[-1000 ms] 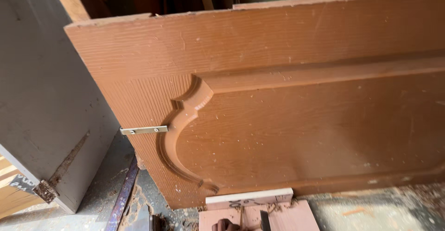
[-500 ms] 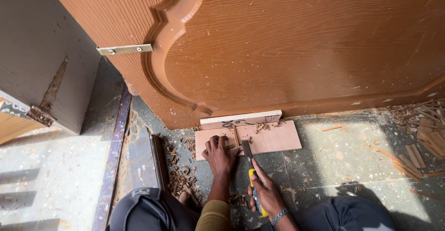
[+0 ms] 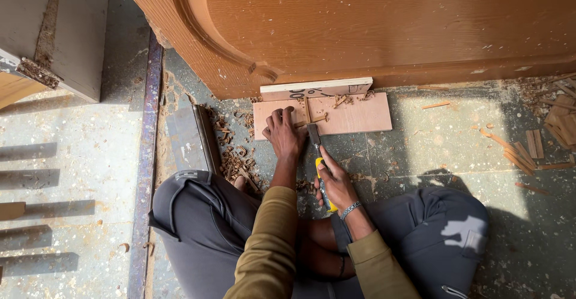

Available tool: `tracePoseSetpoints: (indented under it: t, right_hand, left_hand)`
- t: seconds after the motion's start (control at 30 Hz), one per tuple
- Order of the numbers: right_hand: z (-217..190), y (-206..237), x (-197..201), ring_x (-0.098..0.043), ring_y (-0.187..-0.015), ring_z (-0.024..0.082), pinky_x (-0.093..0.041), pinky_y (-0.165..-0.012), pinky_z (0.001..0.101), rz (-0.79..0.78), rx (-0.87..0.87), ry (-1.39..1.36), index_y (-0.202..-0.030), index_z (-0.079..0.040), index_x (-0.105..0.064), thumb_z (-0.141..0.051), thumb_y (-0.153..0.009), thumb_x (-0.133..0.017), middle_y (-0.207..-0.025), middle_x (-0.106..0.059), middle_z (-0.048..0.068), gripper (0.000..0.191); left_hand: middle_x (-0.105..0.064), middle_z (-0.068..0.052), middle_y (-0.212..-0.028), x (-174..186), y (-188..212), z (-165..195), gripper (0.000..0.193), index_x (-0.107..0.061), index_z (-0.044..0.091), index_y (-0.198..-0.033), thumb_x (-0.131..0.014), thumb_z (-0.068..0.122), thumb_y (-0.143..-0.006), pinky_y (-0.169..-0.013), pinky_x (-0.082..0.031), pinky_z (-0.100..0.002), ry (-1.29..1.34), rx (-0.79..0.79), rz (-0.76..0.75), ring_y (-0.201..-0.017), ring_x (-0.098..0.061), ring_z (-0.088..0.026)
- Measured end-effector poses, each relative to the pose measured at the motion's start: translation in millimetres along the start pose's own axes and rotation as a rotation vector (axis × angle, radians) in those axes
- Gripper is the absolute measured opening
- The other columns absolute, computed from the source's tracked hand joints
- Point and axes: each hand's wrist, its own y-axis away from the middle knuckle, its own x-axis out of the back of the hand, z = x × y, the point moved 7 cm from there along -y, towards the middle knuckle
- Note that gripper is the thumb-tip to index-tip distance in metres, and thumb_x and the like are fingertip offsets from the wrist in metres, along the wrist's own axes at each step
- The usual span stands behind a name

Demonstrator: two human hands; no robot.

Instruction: The person chisels a small piece of wood positioned against a door frame while sitting on the floor.

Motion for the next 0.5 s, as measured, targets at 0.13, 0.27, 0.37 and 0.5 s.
tracePoseSetpoints:
  t: [0.13, 0.27, 0.37, 0.5]
  right_hand:
    - [-4.2, -1.9, 1.4, -0.052, -0.045, 0.014, -0.046, -0.037, 0.0310, 0.013, -0.005, 0.016, -0.159, -0.038, -0.034, -0.027, -0.103, -0.050, -0.067, -0.056, 0.005, 0.060]
    - [-1.0, -7.2, -4.1, -0.051, -0.044, 0.013, -0.045, -0.037, 0.0306, 0.032, -0.023, -0.002, -0.159, -0.039, -0.035, -0.027, -0.103, -0.049, -0.066, -0.054, 0.004, 0.059]
    - [2.4, -10.2, -8.8, -0.050, -0.044, 0.013, -0.045, -0.037, 0.0307, 0.060, 0.002, 0.041, -0.159, -0.039, -0.035, -0.026, -0.104, -0.049, -0.065, -0.053, 0.003, 0.058]
    - [0.5, -8.9, -10.3, -0.052, -0.044, 0.013, -0.046, -0.038, 0.0302, 0.068, 0.107, 0.057, -0.160, -0.037, -0.033, -0.028, -0.105, -0.049, -0.065, -0.053, 0.003, 0.057]
  left_hand:
    - [-0.053, -0.004, -0.126, 2.5, -4.6, 2.8, 0.077, -0.056, 0.025, -0.132, -0.092, 0.031, -0.064, -0.102, -0.034, -0.054, -0.004, 0.074, -0.062, -0.125, -0.047, -0.027]
    - [-0.053, -0.005, -0.126, 11.7, -2.7, 6.2, 0.077, -0.055, 0.024, -0.133, -0.092, 0.033, -0.067, -0.100, -0.035, -0.054, 0.016, 0.048, -0.018, -0.125, -0.047, -0.028]
    - [-0.054, -0.006, -0.127, 16.6, -0.4, 8.4, 0.081, -0.053, 0.023, -0.137, -0.091, 0.036, -0.067, -0.100, -0.035, -0.053, 0.037, 0.028, 0.019, -0.125, -0.048, -0.029]
    - [-0.053, -0.006, -0.127, 17.5, -0.8, 9.3, 0.082, -0.051, 0.025, -0.136, -0.091, 0.037, -0.066, -0.100, -0.035, -0.054, 0.039, 0.047, 0.007, -0.125, -0.047, -0.028]
